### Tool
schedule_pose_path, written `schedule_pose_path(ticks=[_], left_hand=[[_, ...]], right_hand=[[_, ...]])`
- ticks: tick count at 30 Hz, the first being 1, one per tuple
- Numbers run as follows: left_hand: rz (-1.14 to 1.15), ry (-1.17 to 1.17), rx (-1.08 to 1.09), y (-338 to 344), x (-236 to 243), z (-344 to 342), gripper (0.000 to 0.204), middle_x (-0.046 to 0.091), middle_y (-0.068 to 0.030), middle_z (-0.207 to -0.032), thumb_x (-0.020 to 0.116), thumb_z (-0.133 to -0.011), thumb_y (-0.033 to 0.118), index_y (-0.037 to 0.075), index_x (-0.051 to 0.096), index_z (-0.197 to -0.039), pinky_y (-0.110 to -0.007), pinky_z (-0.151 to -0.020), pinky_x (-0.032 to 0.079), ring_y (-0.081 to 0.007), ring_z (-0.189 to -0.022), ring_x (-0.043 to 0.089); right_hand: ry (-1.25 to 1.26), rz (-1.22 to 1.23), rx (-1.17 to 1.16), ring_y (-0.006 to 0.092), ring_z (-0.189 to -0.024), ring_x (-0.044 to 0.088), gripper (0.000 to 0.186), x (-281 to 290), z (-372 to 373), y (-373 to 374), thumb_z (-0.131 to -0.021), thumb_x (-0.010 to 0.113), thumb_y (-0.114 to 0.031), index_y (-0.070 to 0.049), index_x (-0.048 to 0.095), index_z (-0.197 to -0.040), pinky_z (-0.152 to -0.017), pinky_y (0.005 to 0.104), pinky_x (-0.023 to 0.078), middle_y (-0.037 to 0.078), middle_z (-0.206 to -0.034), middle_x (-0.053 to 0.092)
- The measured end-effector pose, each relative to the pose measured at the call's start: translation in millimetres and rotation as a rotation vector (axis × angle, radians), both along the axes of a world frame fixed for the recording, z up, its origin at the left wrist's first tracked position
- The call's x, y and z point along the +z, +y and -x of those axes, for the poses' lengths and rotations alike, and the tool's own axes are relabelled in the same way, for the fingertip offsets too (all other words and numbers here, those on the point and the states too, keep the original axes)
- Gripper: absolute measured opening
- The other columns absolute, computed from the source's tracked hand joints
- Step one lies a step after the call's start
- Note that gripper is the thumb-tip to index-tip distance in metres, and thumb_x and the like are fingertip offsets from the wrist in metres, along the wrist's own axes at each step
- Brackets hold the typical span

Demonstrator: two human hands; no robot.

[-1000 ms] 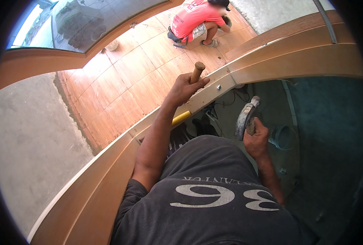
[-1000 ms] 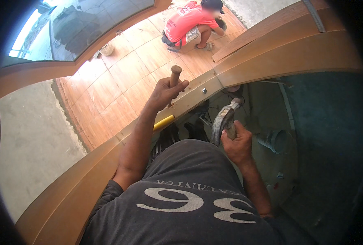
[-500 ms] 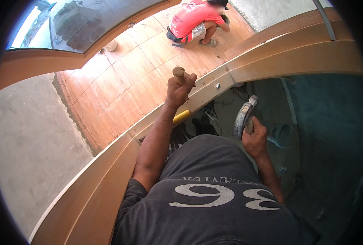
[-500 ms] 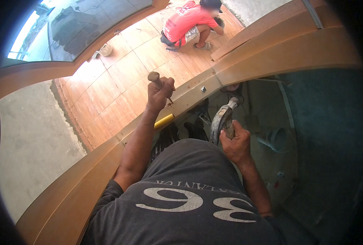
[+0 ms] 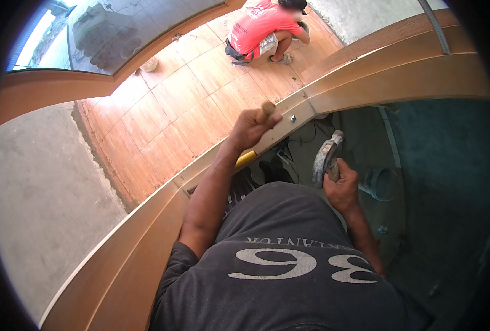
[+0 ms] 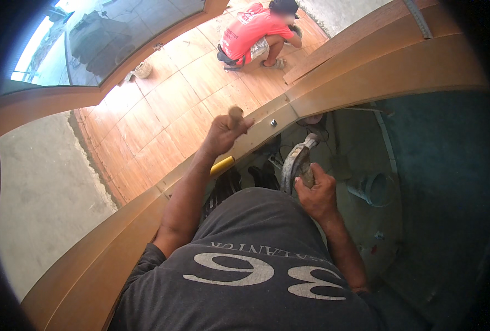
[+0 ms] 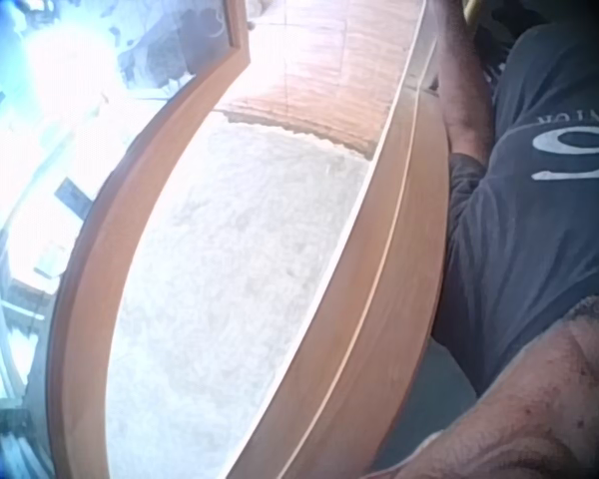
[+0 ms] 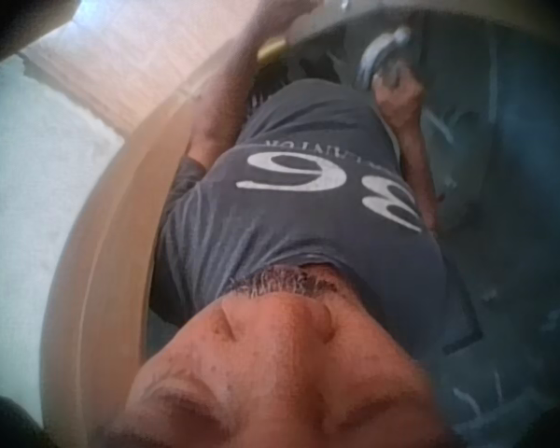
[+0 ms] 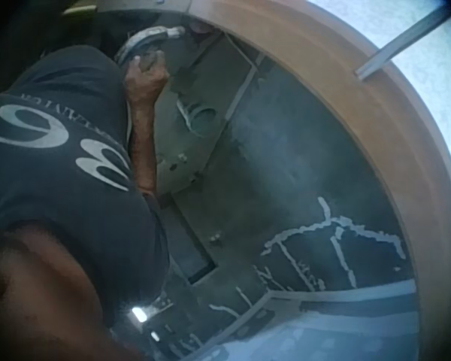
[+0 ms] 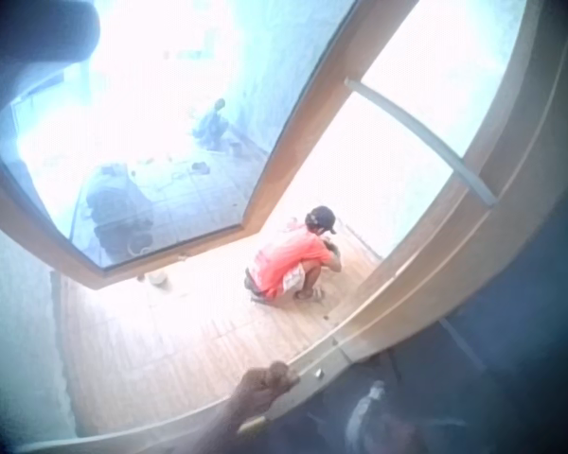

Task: The person is installing a wooden window frame. They use a hammer to drive nails into the frame and a power drill to secure it further. The person works on the frame from a standing position, occasionally adjusting their grip and tool usage.

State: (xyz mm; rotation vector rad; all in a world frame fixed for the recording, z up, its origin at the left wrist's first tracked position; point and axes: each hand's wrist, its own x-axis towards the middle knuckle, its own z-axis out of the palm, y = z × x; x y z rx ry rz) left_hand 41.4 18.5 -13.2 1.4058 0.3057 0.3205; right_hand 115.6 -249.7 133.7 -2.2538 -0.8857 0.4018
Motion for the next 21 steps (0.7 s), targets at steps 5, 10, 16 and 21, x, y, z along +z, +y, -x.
schedule_pose_path(ticks=[5,10,16,21], left_hand=[[-0.201,-0.129,-0.178,-14,11,-2,0.028,0.057,0.0035,-0.068,0.071,-0.099,0.024,0.001,0.068,-0.083,-0.029,-0.063,0.046,-0.0099,-0.066,0.054],[0.253,-0.073,0.196,14,18,2,0.026,0.052,0.0057,-0.065,0.073,-0.098,0.024,0.005,0.067,-0.082,-0.026,-0.056,0.041,-0.0055,-0.061,0.047],[0.274,0.022,0.162,14,29,7,0.026,0.056,0.0047,-0.067,0.075,-0.097,0.028,0.003,0.072,-0.094,-0.024,-0.055,0.04,-0.0043,-0.06,0.05],[0.23,0.045,0.248,7,26,13,0.025,0.059,0.0039,-0.071,0.077,-0.096,0.026,0.001,0.073,-0.096,-0.024,-0.057,0.042,-0.0044,-0.064,0.052]], right_hand=[[-0.015,-0.018,0.012,0.0237,-0.055,0.061,0.02,2,-3,4,-0.084,0.072,-0.005,0.0,0.053,-0.085,-0.053,0.0387,0.045,0.016,-0.062,0.056],[0.005,-0.017,0.018,0.0256,-0.053,0.06,0.02,-1,-4,1,-0.084,0.073,-0.005,0.0,0.054,-0.087,-0.053,0.0393,0.045,0.016,-0.062,0.056],[-0.049,-0.02,0.033,0.0239,-0.052,0.059,0.02,-4,-4,-1,-0.084,0.073,-0.005,0.001,0.054,-0.087,-0.052,0.0385,0.044,0.015,-0.06,0.055],[-0.003,0.0,-0.012,0.0226,-0.052,0.061,0.02,-2,-3,-1,-0.084,0.074,-0.005,0.001,0.054,-0.087,-0.051,0.038,0.044,0.016,-0.061,0.057]])
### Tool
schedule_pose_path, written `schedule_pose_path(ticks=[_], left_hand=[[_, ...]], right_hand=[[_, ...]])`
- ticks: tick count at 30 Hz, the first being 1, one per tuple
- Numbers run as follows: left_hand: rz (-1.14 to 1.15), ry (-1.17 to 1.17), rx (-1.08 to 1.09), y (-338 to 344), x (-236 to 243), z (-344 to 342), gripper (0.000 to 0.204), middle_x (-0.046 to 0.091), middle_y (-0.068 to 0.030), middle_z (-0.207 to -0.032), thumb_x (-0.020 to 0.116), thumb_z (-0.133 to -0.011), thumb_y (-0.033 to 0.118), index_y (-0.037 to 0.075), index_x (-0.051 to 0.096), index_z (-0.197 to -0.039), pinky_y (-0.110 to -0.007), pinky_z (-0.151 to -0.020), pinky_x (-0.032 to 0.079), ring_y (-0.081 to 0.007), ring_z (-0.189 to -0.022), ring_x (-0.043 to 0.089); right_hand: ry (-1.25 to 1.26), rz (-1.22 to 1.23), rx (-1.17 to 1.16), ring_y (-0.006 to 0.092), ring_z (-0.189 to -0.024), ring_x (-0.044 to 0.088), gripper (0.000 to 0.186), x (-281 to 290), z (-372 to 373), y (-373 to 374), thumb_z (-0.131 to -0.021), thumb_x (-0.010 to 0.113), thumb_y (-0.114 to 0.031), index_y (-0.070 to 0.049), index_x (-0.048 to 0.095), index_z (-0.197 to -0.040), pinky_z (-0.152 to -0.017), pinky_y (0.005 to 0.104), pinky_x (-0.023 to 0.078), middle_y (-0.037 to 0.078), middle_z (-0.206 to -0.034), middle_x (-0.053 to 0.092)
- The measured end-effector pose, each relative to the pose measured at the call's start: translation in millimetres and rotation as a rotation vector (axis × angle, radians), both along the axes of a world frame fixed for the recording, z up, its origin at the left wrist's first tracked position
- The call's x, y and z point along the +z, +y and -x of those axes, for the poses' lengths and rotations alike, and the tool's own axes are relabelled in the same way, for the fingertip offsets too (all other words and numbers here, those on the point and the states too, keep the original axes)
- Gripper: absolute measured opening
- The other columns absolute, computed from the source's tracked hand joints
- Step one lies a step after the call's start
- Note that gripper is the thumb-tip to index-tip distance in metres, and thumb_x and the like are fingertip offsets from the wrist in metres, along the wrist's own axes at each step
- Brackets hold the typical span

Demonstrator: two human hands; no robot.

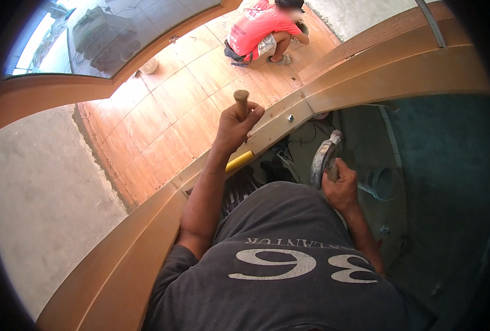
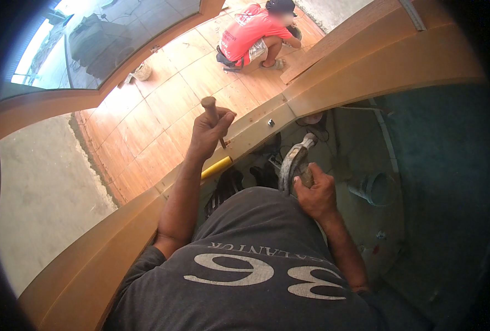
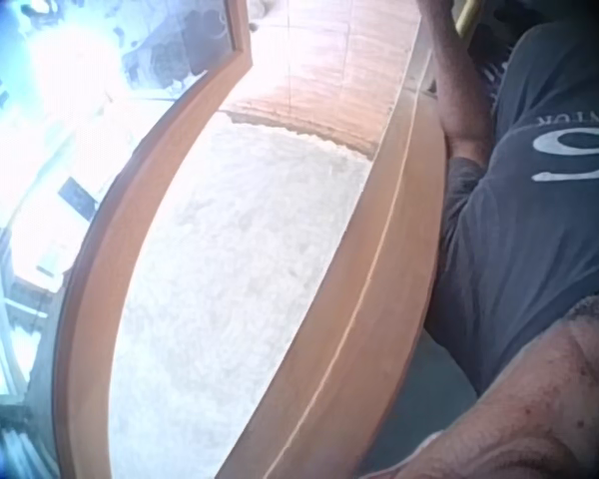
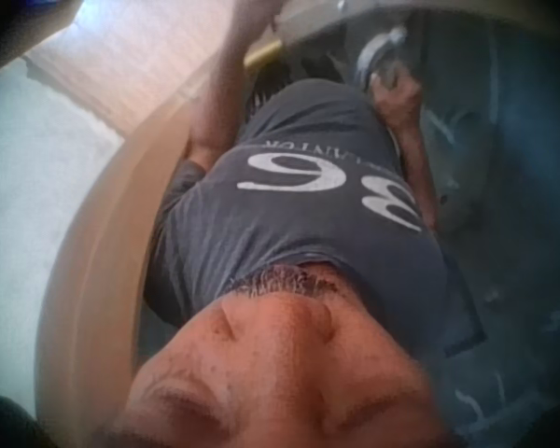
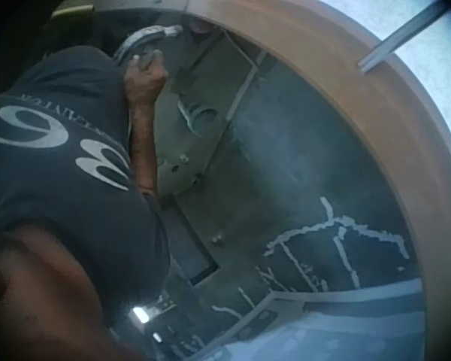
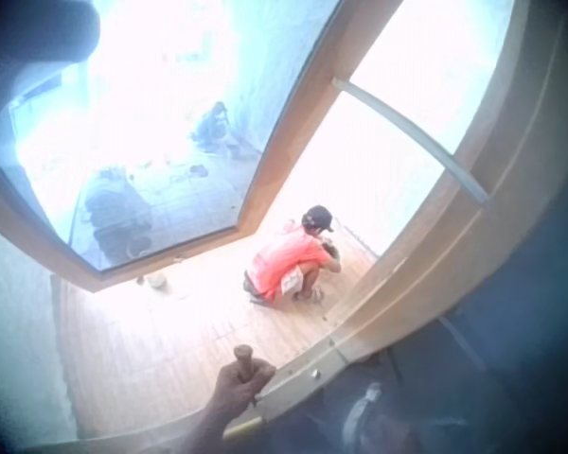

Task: The person is installing a wooden window frame. They use a hammer to drive nails into the frame and a power drill to secure it further. The person works on the frame from a standing position, occasionally adjusting their grip and tool usage.

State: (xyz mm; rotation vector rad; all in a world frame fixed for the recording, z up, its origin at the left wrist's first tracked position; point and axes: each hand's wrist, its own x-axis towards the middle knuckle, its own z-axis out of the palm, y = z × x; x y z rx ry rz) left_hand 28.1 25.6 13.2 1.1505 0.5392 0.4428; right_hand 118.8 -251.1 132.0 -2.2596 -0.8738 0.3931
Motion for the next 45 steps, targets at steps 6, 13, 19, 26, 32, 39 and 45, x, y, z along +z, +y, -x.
schedule_pose_path(ticks=[6,13,19,26,32,39,45], left_hand=[[-0.014,-0.07,-0.047,8,6,7,0.019,0.059,0.002,-0.075,0.076,-0.094,0.019,0.001,0.072,-0.101,-0.026,-0.061,0.043,-0.0082,-0.066,0.053],[-0.006,-0.033,-0.103,6,7,12,0.019,0.066,-0.0011,-0.084,0.079,-0.094,0.019,0.002,0.07,-0.097,-0.026,-0.066,0.049,-0.0088,-0.075,0.061],[0.071,-0.176,-0.038,3,0,13,0.017,0.061,0.0031,-0.084,0.075,-0.097,0.019,0.005,0.066,-0.097,-0.026,-0.067,0.046,-0.0075,-0.074,0.055],[0.052,-0.196,0.016,1,-20,10,0.016,0.057,0.0058,-0.079,0.075,-0.098,0.019,0.007,0.064,-0.093,-0.025,-0.065,0.043,-0.0057,-0.072,0.05],[0.053,-0.173,-0.032,2,-17,10,0.016,0.055,0.0073,-0.076,0.075,-0.098,0.02,0.008,0.065,-0.091,-0.025,-0.062,0.041,-0.0045,-0.069,0.049],[-0.028,-0.095,-0.041,-15,-3,16,0.016,0.055,0.0068,-0.078,0.073,-0.099,0.018,0.008,0.064,-0.09,-0.026,-0.062,0.042,-0.004,-0.07,0.049],[-0.074,-0.193,-0.048,-29,-12,23,0.008,0.062,0.0048,-0.09,0.072,-0.099,0.009,0.005,0.065,-0.097,-0.024,-0.075,0.048,-0.0044,-0.084,0.055]], right_hand=[[-0.075,-0.037,0.032,0.0227,-0.053,0.062,0.02,-2,-4,-6,-0.084,0.074,-0.005,0.001,0.055,-0.087,-0.052,0.0382,0.045,0.016,-0.062,0.058],[-0.008,-0.012,0.022,0.0242,-0.056,0.064,0.019,4,-5,-11,-0.085,0.073,-0.005,0.001,0.056,-0.087,-0.053,0.0382,0.046,0.017,-0.064,0.06],[0.025,-0.07,-0.007,0.0186,-0.055,0.062,0.019,-2,-8,-17,-0.085,0.073,-0.005,0.001,0.056,-0.087,-0.053,0.0374,0.046,0.014,-0.064,0.061],[-0.004,-0.071,0.015,0.0185,-0.055,0.062,0.019,-1,-9,-17,-0.085,0.074,-0.005,0.001,0.057,-0.087,-0.052,0.0369,0.046,0.013,-0.063,0.061],[0.003,-0.075,0.043,0.0201,-0.054,0.063,0.02,0,-10,-18,-0.085,0.075,-0.005,0.001,0.057,-0.087,-0.052,0.0377,0.046,0.015,-0.063,0.061],[0.064,-0.025,0.122,0.0282,-0.067,0.071,0.019,18,-12,10,-0.087,0.075,-0.007,0.001,0.06,-0.096,-0.06,0.0398,0.051,0.019,-0.074,0.066],[0.081,-0.286,0.386,0.0312,-0.086,0.074,0.041,52,-13,74,-0.09,0.075,-0.009,0.002,0.061,-0.127,-0.075,0.0394,0.057,0.024,-0.098,0.071]])
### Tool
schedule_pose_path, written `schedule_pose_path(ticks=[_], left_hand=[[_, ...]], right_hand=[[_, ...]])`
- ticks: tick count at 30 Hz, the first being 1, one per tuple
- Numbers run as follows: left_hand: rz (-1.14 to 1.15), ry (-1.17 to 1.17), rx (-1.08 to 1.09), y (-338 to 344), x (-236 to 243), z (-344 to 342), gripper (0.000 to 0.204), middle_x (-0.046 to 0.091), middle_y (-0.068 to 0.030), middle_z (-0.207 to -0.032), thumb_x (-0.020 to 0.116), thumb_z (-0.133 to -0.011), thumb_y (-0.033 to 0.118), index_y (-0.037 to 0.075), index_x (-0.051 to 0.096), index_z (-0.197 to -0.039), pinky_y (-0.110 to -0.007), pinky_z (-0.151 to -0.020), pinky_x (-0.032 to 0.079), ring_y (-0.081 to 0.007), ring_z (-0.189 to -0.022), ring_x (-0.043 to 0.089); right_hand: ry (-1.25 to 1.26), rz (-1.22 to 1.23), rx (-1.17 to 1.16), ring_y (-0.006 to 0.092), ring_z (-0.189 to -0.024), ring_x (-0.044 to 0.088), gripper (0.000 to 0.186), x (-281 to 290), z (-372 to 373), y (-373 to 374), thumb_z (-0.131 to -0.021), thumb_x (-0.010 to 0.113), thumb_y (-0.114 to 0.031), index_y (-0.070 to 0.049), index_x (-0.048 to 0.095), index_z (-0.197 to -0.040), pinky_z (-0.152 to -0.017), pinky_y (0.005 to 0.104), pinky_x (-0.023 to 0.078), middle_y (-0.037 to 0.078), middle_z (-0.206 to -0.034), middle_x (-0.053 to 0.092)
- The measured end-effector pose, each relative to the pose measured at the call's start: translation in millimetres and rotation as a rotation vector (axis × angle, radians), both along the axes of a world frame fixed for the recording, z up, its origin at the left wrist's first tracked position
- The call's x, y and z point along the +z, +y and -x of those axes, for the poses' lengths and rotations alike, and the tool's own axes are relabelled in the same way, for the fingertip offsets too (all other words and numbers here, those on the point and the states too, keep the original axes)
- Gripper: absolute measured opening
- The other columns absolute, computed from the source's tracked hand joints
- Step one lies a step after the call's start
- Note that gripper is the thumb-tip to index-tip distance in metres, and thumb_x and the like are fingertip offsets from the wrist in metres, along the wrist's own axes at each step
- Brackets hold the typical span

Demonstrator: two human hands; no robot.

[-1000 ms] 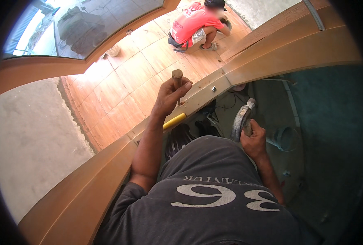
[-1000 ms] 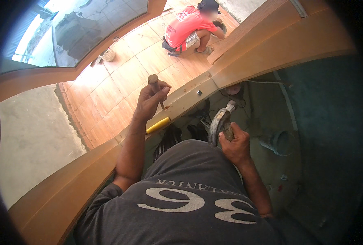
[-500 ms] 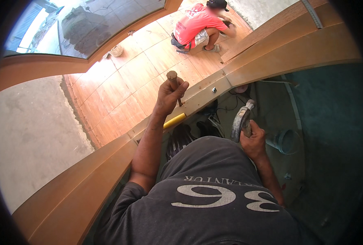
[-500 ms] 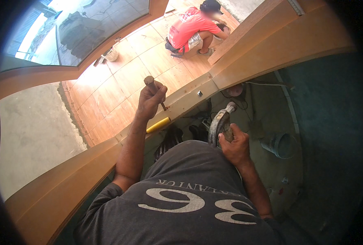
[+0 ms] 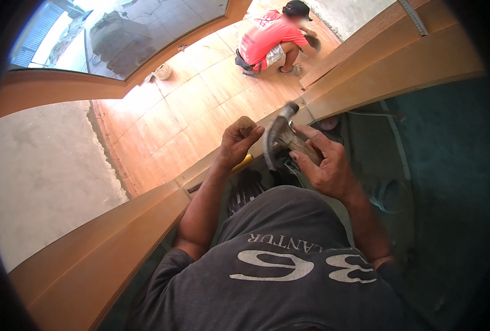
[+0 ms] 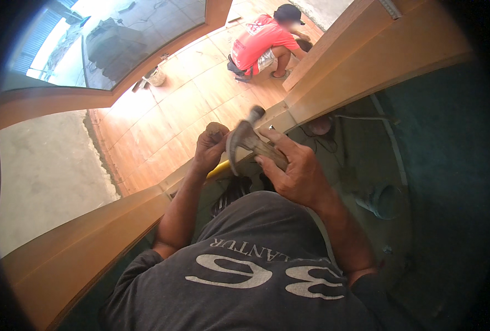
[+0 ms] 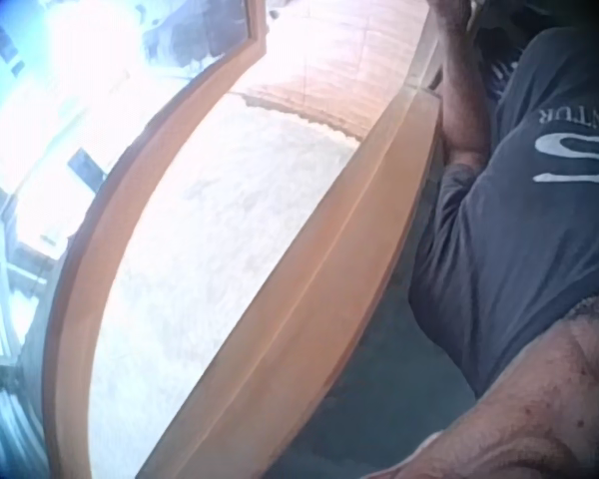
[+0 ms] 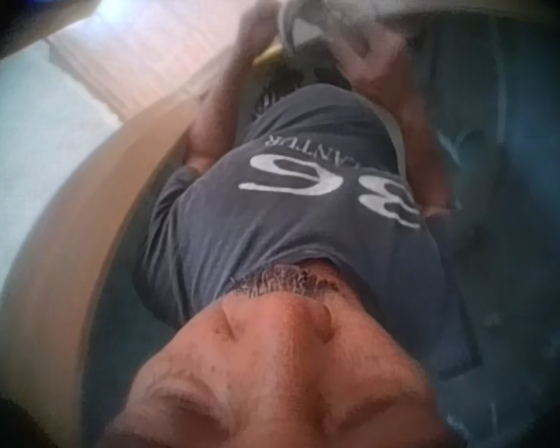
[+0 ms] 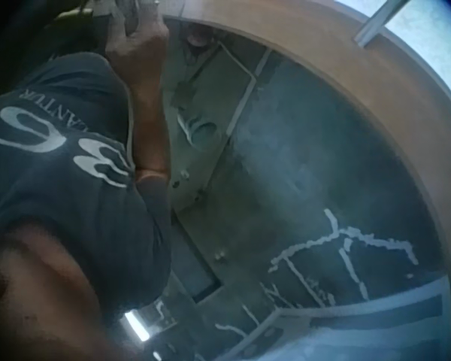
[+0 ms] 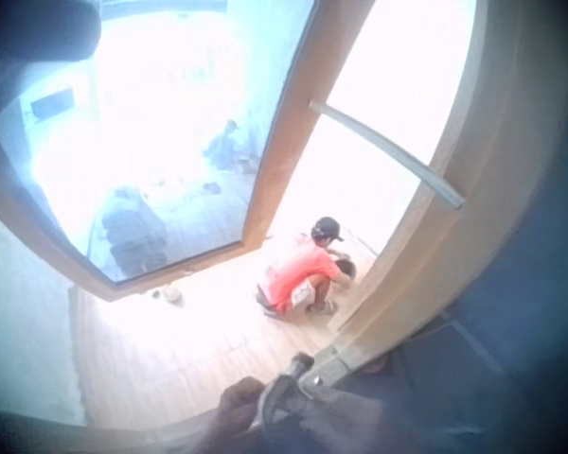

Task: The person is installing a wooden window frame. They use a hammer to drive nails into the frame and a power drill to secure it further. The person works on the frame from a standing position, occasionally adjusting their grip and tool usage.

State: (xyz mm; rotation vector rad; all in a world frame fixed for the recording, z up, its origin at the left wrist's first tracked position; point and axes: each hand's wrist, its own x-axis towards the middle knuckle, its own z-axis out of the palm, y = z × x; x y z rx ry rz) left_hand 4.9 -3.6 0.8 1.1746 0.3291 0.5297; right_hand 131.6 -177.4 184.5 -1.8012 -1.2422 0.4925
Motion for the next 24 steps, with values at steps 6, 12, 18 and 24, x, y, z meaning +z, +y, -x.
schedule_pose_path(ticks=[6,12,18,24], left_hand=[[0.005,-0.082,0.022,-12,22,4,0.014,0.066,0.0011,-0.095,0.075,-0.095,0.007,0.003,0.067,-0.106,-0.029,-0.081,0.051,-0.0096,-0.09,0.06],[-0.187,0.036,0.027,-7,-21,12,0.023,0.067,-0.0027,-0.092,0.075,-0.094,0.017,0.0,0.065,-0.107,-0.032,-0.078,0.051,-0.0124,-0.088,0.06],[-0.273,0.153,-0.001,-7,24,17,0.015,0.067,0.0013,-0.093,0.073,-0.097,0.015,0.003,0.067,-0.104,-0.029,-0.08,0.052,-0.0084,-0.09,0.06],[-0.003,-0.036,0.11,0,-12,10,0.013,0.057,0.0038,-0.078,0.071,-0.099,0.014,0.007,0.064,-0.091,-0.025,-0.067,0.044,-0.0053,-0.074,0.051]], right_hand=[[-0.185,-0.172,0.08,0.0381,-0.094,0.073,0.049,10,24,33,-0.095,0.071,-0.017,0.004,0.058,-0.137,-0.079,0.0428,0.058,0.026,-0.109,0.07],[-0.274,0.121,0.129,0.0419,-0.094,0.071,0.043,4,22,34,-0.1,0.063,-0.027,0.002,0.061,-0.132,-0.079,0.0459,0.058,0.024,-0.111,0.07],[-0.266,0.205,0.13,0.0439,-0.093,0.069,0.04,2,19,32,-0.099,0.064,-0.028,0.001,0.064,-0.127,-0.079,0.047,0.057,0.022,-0.107,0.072],[0.006,0.106,0.026,0.0268,-0.083,0.073,0.036,9,7,6,-0.098,0.068,-0.016,0.004,0.063,-0.127,-0.073,0.0369,0.056,0.02,-0.097,0.073]])
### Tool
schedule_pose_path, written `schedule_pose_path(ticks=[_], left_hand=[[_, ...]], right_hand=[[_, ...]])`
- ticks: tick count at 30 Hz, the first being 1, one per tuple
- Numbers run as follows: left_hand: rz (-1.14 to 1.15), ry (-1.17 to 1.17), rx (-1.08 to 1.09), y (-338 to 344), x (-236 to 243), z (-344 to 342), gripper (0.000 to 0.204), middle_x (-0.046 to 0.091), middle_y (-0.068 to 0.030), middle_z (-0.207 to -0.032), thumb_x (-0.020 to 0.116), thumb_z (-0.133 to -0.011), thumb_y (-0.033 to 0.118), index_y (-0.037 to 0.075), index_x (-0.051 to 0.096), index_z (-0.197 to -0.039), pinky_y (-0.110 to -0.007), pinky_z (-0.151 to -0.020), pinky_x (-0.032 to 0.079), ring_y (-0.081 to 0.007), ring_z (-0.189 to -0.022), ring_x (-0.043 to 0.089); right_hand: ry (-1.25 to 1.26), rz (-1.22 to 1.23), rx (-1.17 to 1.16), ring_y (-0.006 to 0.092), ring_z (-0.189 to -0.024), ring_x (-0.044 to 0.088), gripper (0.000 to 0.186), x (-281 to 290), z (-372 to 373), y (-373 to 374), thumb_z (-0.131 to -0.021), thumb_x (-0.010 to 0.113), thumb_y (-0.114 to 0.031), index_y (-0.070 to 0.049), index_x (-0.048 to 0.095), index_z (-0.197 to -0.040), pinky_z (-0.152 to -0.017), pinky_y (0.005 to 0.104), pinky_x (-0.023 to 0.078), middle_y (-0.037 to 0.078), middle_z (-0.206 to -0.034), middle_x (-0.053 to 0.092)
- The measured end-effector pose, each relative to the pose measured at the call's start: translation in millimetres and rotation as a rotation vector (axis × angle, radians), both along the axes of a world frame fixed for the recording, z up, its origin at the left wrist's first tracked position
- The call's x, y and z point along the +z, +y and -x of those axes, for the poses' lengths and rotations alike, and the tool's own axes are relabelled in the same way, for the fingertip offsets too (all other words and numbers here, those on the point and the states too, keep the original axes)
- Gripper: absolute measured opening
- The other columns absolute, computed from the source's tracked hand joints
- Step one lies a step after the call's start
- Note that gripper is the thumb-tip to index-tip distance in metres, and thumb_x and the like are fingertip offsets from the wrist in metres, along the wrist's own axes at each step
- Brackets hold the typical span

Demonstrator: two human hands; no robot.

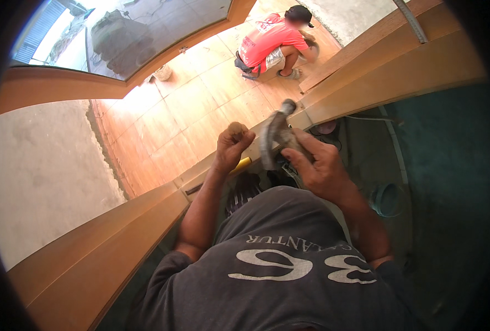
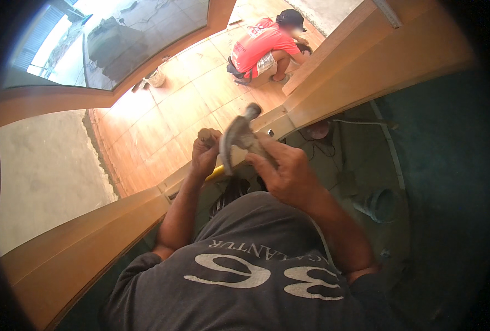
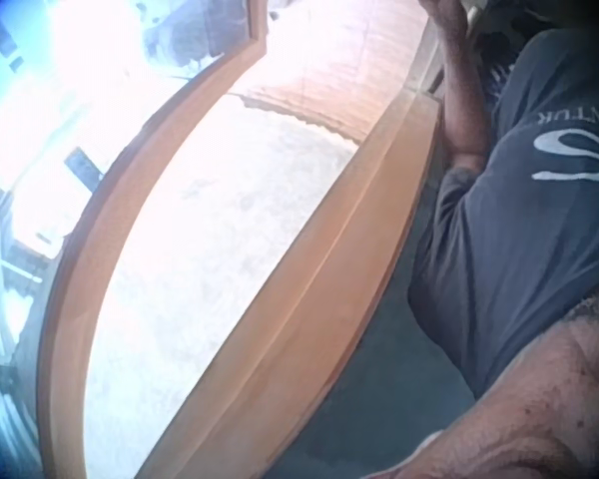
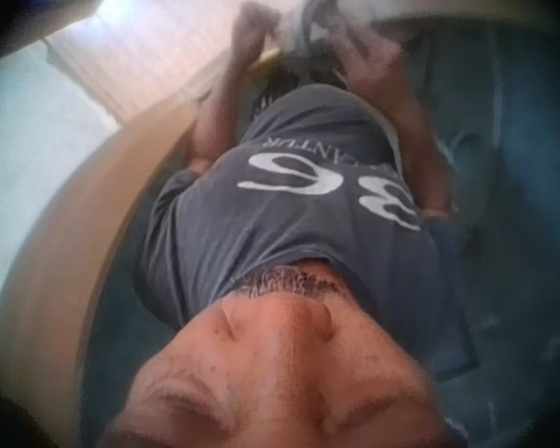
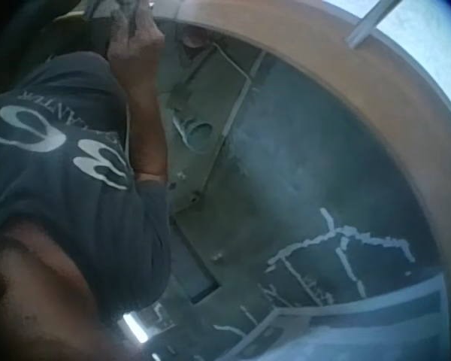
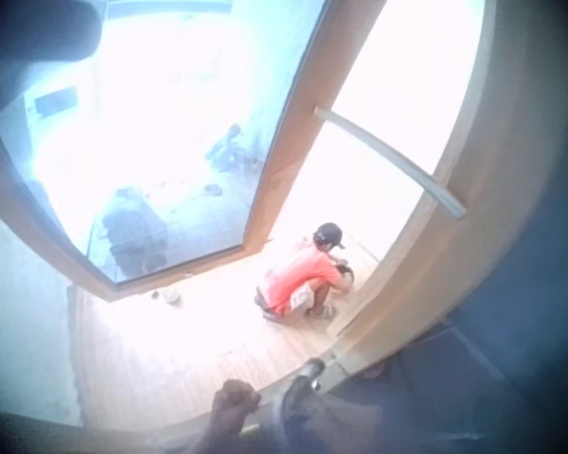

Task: The person is installing a wooden window frame. They use a hammer to drive nails into the frame and a power drill to secure it further. The person works on the frame from a standing position, occasionally adjusting their grip and tool usage.

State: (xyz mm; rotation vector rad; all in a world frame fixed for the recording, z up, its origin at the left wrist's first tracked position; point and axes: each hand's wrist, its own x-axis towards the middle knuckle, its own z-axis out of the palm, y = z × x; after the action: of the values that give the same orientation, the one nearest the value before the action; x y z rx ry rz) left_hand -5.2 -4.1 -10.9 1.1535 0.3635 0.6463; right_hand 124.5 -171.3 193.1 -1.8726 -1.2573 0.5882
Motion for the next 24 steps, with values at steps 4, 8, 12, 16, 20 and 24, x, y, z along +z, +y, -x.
schedule_pose_path(ticks=[4,8,12,16,20,24], left_hand=[[0.273,-0.151,0.083,5,-5,-10,0.016,0.053,0.0048,-0.073,0.07,-0.099,0.01,0.008,0.061,-0.086,-0.025,-0.066,0.04,-0.0075,-0.07,0.048],[-0.212,-0.02,-0.067,-8,5,4,0.023,0.052,0.0016,-0.072,0.071,-0.095,0.003,0.008,0.058,-0.077,-0.028,-0.069,0.043,-0.0097,-0.072,0.051],[-0.14,0.017,-0.099,16,2,8,0.029,0.051,0.001,-0.07,0.068,-0.096,0.001,0.009,0.051,-0.073,-0.03,-0.064,0.041,-0.0105,-0.068,0.047],[0.441,-0.261,0.207,53,-4,-2,0.03,0.046,0.0024,-0.066,0.059,-0.105,0.015,0.014,0.051,-0.077,-0.029,-0.056,0.034,-0.0099,-0.057,0.038],[0.388,-0.229,0.161,46,10,-7,0.029,0.048,0.0014,-0.066,0.061,-0.105,0.015,0.013,0.052,-0.077,-0.029,-0.057,0.036,-0.011,-0.057,0.04],[0.289,-0.174,0.025,24,4,-16,0.021,0.051,0.0021,-0.07,0.066,-0.102,0.014,0.01,0.058,-0.083,-0.028,-0.061,0.04,-0.0102,-0.063,0.046]], right_hand=[[0.096,-0.002,-0.149,0.0151,-0.085,0.069,0.035,-5,-8,-33,-0.097,0.069,-0.008,0.006,0.063,-0.128,-0.074,0.0332,0.054,0.019,-0.095,0.074],[0.031,0.004,-0.19,0.0172,-0.088,0.071,0.035,-9,-12,-52,-0.097,0.07,-0.01,0.009,0.063,-0.127,-0.077,0.0333,0.055,0.02,-0.099,0.074],[0.058,0.023,-0.241,0.0188,-0.094,0.072,0.037,-22,-12,-64,-0.097,0.071,-0.011,0.009,0.062,-0.127,-0.081,0.0324,0.055,0.021,-0.103,0.075],[0.012,0.091,-0.249,0.0195,-0.095,0.072,0.037,-28,-15,-72,-0.098,0.07,-0.011,0.009,0.062,-0.127,-0.081,0.0325,0.055,0.021,-0.104,0.075],[0.101,0.086,-0.254,0.0193,-0.093,0.072,0.035,-26,-10,-71,-0.098,0.07,-0.011,0.009,0.063,-0.126,-0.08,0.0323,0.055,0.021,-0.103,0.075],[0.108,0.091,-0.244,0.0185,-0.092,0.071,0.034,-27,-10,-70,-0.098,0.069,-0.01,0.01,0.063,-0.125,-0.079,0.032,0.055,0.02,-0.103,0.075]])
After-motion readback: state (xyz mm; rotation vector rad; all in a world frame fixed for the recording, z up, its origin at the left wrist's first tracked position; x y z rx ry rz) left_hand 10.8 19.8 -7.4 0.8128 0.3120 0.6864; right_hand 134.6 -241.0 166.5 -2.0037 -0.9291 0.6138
